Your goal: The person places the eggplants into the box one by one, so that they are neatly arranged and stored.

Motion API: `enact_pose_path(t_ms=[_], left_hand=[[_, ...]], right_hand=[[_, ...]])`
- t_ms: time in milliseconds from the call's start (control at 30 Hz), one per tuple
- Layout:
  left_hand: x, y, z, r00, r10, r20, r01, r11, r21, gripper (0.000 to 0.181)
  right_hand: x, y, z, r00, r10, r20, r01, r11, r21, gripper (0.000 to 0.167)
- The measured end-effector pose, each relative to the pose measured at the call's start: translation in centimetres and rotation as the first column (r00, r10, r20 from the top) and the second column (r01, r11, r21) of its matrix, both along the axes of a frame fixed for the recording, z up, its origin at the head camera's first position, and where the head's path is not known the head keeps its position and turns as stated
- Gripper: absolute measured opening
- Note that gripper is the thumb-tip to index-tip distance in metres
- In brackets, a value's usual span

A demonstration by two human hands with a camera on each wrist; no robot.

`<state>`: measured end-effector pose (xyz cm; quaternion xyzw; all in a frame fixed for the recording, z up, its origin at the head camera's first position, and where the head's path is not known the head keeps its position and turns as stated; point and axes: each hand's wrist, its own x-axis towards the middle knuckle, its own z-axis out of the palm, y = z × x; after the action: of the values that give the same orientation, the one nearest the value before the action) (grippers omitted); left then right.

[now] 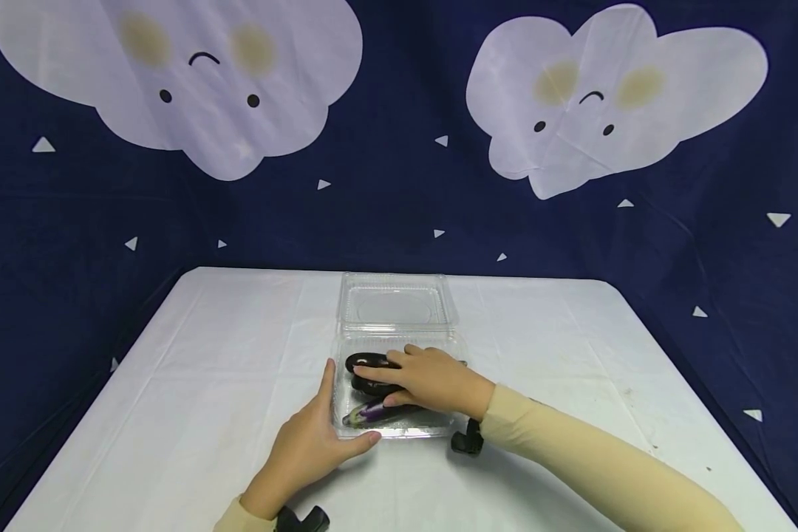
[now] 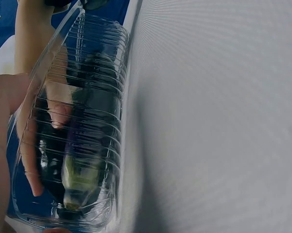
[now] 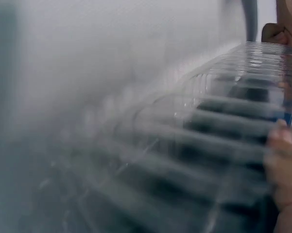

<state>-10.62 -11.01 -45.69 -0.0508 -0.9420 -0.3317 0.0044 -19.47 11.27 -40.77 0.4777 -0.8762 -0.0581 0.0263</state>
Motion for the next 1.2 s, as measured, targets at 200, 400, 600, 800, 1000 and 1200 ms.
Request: enact_pose_path(t_ms=[200, 400, 600, 800, 1000, 1200], left_hand=[[-0.1, 0.1, 0.0, 1.000, 0.007, -0.001, -0.007, 1.000, -0.011, 0.135], [-0.1, 0.0, 0.0, 1.000, 0.007, 0.005, -0.007, 1.000, -0.013, 0.136], [-0.1, 0.0, 0.0, 1.000, 0.001, 0.008, -0.001, 1.000, -0.010, 0.135], [0.0, 0.0, 0.0, 1.000, -0.002, 0.009, 0.002, 1.000, -0.007, 0.135], [0.0, 0.0, 0.1, 1.000, -0.005, 0.006, 0.005, 1.000, -0.003, 0.135], [0.0, 0.1, 0.1, 1.000, -0.001, 0.010, 0.001, 1.000, -0.007, 0.135]], right_hand=[[-0.4, -0.2, -0.3, 0.999, -0.035, 0.038, 0.034, 0.999, 0.014, 0.061], [-0.6, -0.3, -0.4, 0.994, -0.051, 0.093, 0.051, 0.999, 0.005, 0.059], [-0.6, -0.4, -0.8, 0.997, -0.036, 0.064, 0.037, 0.999, -0.012, 0.058], [-0.6, -0.4, -1.4, 1.000, 0.017, -0.019, -0.017, 1.000, -0.024, 0.057], [-0.2, -0.3, -1.6, 0.998, 0.025, -0.064, -0.025, 1.000, -0.007, 0.054], [0.2, -0.5, -1.5, 0.999, -0.036, 0.014, 0.036, 0.999, 0.032, 0.051]])
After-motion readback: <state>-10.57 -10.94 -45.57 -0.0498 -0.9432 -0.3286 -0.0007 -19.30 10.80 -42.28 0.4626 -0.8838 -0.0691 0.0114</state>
